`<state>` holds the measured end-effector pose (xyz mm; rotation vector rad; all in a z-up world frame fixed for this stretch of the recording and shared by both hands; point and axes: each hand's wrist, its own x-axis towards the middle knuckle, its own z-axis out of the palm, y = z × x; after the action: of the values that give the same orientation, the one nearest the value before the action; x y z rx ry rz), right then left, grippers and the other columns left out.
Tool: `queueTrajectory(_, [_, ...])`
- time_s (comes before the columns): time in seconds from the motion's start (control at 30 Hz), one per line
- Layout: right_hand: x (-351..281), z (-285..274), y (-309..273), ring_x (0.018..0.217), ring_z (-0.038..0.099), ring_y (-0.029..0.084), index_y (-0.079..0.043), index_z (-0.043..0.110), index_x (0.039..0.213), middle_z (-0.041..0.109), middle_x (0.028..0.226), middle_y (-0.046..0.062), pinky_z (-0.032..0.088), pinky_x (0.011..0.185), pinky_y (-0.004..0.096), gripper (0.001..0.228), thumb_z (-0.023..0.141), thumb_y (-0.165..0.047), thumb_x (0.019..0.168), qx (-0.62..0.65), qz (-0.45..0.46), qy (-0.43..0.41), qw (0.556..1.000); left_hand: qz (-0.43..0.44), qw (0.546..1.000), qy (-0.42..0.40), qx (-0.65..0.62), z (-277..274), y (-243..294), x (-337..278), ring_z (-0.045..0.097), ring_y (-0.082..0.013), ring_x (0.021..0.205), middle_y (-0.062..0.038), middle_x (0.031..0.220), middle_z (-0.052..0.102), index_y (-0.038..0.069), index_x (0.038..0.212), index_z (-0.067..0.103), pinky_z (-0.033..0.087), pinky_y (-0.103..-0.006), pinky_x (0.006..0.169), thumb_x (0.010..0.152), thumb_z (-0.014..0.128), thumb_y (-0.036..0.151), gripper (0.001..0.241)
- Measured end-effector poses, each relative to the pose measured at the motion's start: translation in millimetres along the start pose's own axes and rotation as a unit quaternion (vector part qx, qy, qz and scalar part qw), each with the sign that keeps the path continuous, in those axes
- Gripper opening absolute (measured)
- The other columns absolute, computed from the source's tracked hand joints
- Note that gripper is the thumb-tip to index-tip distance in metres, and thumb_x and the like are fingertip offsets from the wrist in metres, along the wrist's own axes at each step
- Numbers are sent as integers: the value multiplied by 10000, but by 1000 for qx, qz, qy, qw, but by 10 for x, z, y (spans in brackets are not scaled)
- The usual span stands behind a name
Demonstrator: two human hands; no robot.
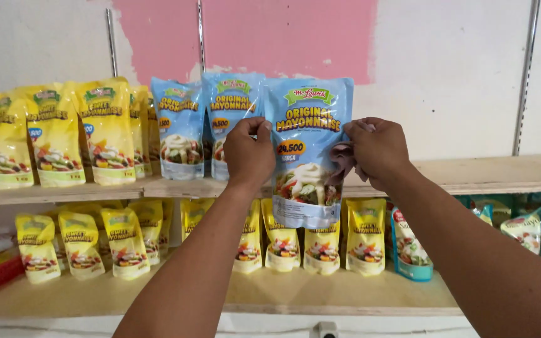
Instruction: Stocking and arranging pouches of mayonnaise on a store shelf after wiping them with a cloth.
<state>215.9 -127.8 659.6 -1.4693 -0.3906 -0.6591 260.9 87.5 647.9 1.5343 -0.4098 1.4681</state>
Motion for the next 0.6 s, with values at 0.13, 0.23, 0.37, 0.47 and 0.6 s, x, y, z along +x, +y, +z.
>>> queueTrajectory(0.13, [341, 120, -104, 378, 542, 153, 18, 654, 964, 703, 657, 129, 330, 293, 302, 222, 597, -190, 1016, 9, -49, -36, 998, 13, 1000, 27, -9, 165, -134, 385, 738, -259, 836, -118, 927, 778, 33, 1006, 745, 566, -387, 776, 923, 694, 220, 211])
queueTrajectory(0.23, [516, 219, -151, 411, 561, 143, 1, 647, 978, 701, 679, 106, 333, 287, 309, 198, 616, -193, 1004, 5, -55, -12, 998, 6, 1000, 24, -10, 234, -143, 561, 725, -259, 882, -130, 968, 762, 29, 1002, 741, 559, -388, 792, 939, 690, 202, 191])
queueTrajectory(0.37, [722, 312, -150, 447, 598, 166, 24, 644, 990, 671, 705, 116, 361, 286, 316, 202, 617, -176, 998, -9, -69, 2, 998, -32, 999, 22, -26, 370, -186, 737, 739, -252, 863, -118, 979, 771, 47, 1029, 735, 569, -376, 791, 937, 679, 216, 201])
queueTrajectory(0.47, [883, 362, -102, 465, 624, 172, 20, 644, 1010, 676, 725, 108, 375, 289, 316, 195, 612, -172, 1000, -2, -73, 14, 997, -20, 999, 36, -31, 498, -286, 855, 737, -252, 867, -119, 987, 772, 46, 1028, 739, 570, -381, 799, 938, 680, 212, 198])
queueTrajectory(0.6, [1059, 386, 102, 455, 621, 186, 12, 633, 1049, 670, 729, 108, 361, 277, 327, 209, 595, -191, 1018, 18, -83, 11, 996, 7, 998, 63, -22, 698, -514, 889, 734, -259, 902, -127, 996, 772, 32, 1027, 740, 567, -399, 812, 942, 698, 204, 196])
